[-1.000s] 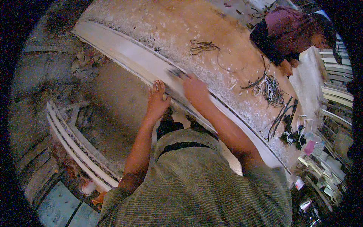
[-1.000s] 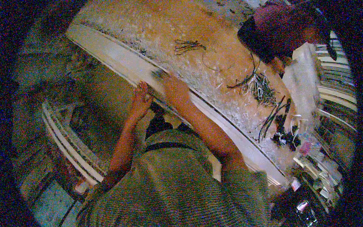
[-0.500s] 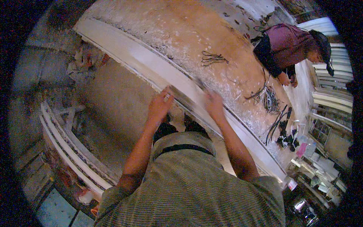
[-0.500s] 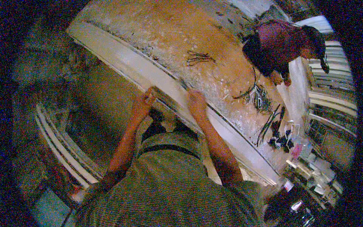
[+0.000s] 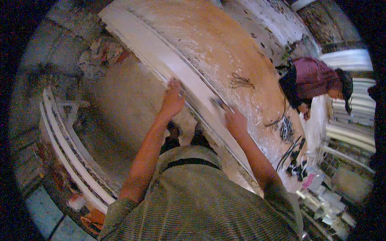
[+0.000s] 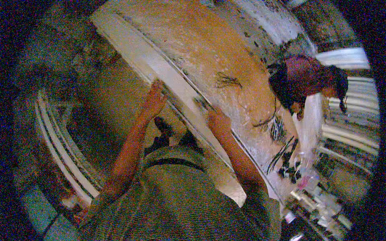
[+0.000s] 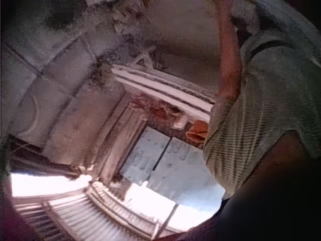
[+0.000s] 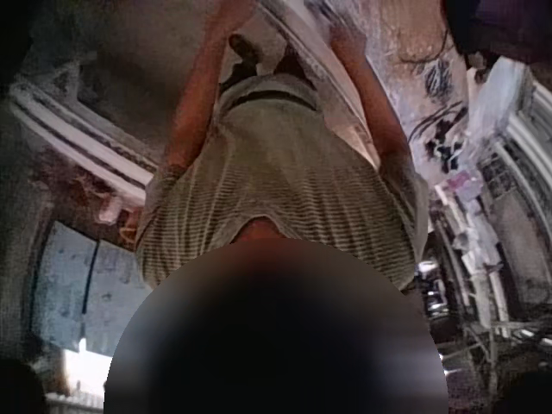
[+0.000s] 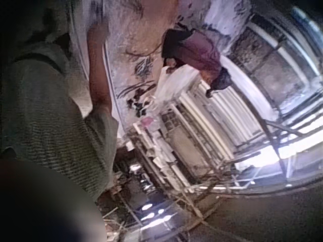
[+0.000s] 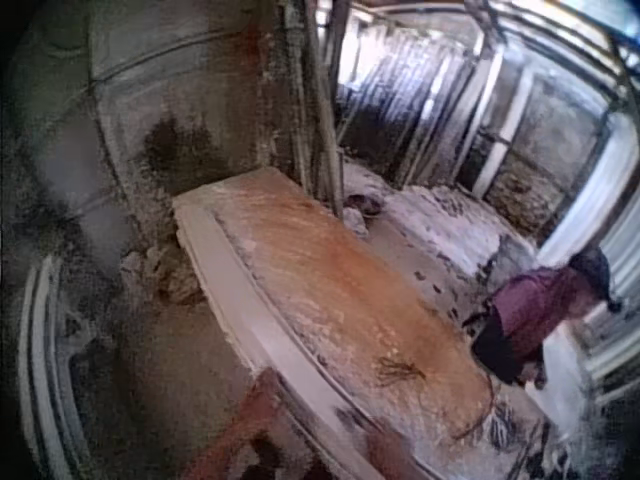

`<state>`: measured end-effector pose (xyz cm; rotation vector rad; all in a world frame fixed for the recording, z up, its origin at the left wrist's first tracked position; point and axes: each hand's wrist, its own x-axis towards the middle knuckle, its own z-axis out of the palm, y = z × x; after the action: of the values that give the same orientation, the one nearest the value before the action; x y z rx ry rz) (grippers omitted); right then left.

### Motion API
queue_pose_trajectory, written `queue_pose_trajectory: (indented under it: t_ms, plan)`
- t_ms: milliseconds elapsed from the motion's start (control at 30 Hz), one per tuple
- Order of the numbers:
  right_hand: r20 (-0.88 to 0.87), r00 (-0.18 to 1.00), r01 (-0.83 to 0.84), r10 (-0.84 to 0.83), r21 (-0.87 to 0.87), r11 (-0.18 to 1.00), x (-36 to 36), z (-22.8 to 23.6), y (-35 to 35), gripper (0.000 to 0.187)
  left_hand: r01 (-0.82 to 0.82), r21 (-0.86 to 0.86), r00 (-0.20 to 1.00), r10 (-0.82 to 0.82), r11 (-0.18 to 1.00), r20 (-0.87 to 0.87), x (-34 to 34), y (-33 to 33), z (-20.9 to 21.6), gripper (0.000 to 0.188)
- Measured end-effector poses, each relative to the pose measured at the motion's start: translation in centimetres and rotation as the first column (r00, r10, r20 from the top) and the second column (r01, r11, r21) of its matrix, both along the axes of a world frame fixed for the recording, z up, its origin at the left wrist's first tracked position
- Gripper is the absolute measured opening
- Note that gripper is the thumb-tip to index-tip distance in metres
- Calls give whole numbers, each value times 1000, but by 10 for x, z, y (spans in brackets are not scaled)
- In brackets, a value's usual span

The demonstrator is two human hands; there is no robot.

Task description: The person scrapes a long white plastic trim piece on a workbench using a metal scraper. They repeatedly scrape along the length of the trim, removing material and debris from the surface.

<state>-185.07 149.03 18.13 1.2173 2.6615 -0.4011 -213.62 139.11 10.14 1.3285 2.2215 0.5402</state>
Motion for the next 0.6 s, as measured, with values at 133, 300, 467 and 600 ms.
queue_pose_trajectory:
  t_ms: [133, 300, 467, 600]
  plan:
    - [-42, 996, -76, 77, 26, 997, 38, 24, -2, 32, 120, -95, 993, -119, 988, 13, -9, 4, 3, 84]
    - [41, 946, -323, 320, 170, 931, -127, -4, 58, 27, 217, -104, 974, -209, 971, 83, -24, 6, 16, 84]
    - [-205, 899, -347, 387, 203, 916, -323, -31, 98, 20, 282, -106, 959, -283, 954, 6, -34, 3, 20, 77]
    - [-157, 967, -187, 201, 98, 977, -292, -35, 81, 23, 365, -97, 931, -363, 926, 35, -46, -1, 26, 72]
